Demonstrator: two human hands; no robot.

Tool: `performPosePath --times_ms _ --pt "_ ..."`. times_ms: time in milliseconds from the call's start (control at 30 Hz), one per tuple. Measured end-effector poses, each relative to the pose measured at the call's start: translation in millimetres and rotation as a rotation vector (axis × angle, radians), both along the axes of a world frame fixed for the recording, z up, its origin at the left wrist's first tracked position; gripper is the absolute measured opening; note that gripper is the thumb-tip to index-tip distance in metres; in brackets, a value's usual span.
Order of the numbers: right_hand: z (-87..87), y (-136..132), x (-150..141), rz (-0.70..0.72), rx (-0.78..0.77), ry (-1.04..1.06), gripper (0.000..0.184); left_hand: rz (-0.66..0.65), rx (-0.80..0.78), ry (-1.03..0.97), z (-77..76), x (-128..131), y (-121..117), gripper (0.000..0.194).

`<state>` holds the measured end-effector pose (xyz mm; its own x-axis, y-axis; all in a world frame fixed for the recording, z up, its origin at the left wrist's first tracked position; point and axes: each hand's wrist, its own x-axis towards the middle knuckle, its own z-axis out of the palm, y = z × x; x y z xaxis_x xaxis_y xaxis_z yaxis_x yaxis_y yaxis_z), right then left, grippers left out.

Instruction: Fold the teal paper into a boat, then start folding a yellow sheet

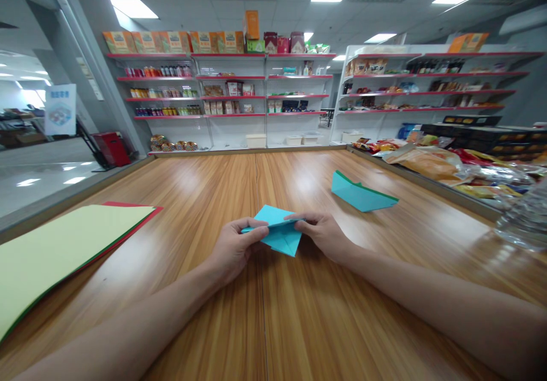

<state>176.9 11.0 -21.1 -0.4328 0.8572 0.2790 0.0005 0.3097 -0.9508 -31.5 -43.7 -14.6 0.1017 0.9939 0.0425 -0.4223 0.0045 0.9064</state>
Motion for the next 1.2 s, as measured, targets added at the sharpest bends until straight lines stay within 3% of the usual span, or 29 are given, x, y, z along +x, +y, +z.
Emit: performPosePath --times_ms 167,267,433,600,867,1033,1200 --pt "1.1 -5 -1 -0.03 -0.012 -0.034 0.033 -0.082 0.075 0.202 -0.4 -8 5 0.042" --pt "0.2 -4 0 -0.039 0.001 -0.04 0.033 -0.112 0.087 0.198 2.6 -13 9 0.037" --pt "1.7 -1 3 -0.025 -0.051 -0.003 0.035 -0.142 -0.063 0.119 5.3 -21 12 0.035" --pt "4.4 -8 4 0.074 0.05 -0.088 0.034 -0.206 -0.005 0.155 1.7 -22 11 0.035" --pt "-0.3 1 5 -0.025 -0.114 0.086 0.028 -0.129 -0.048 0.055 3.6 -20 12 0.033" --pt "3.4 -5 5 0.037 -0.033 -0.019 0.033 -0.127 -0.015 0.117 4.2 -18 10 0.034" --pt "4.4 -8 3 -0.003 -0.12 0.006 0.036 -0.153 0.019 0.143 1.7 -19 11 0.032"
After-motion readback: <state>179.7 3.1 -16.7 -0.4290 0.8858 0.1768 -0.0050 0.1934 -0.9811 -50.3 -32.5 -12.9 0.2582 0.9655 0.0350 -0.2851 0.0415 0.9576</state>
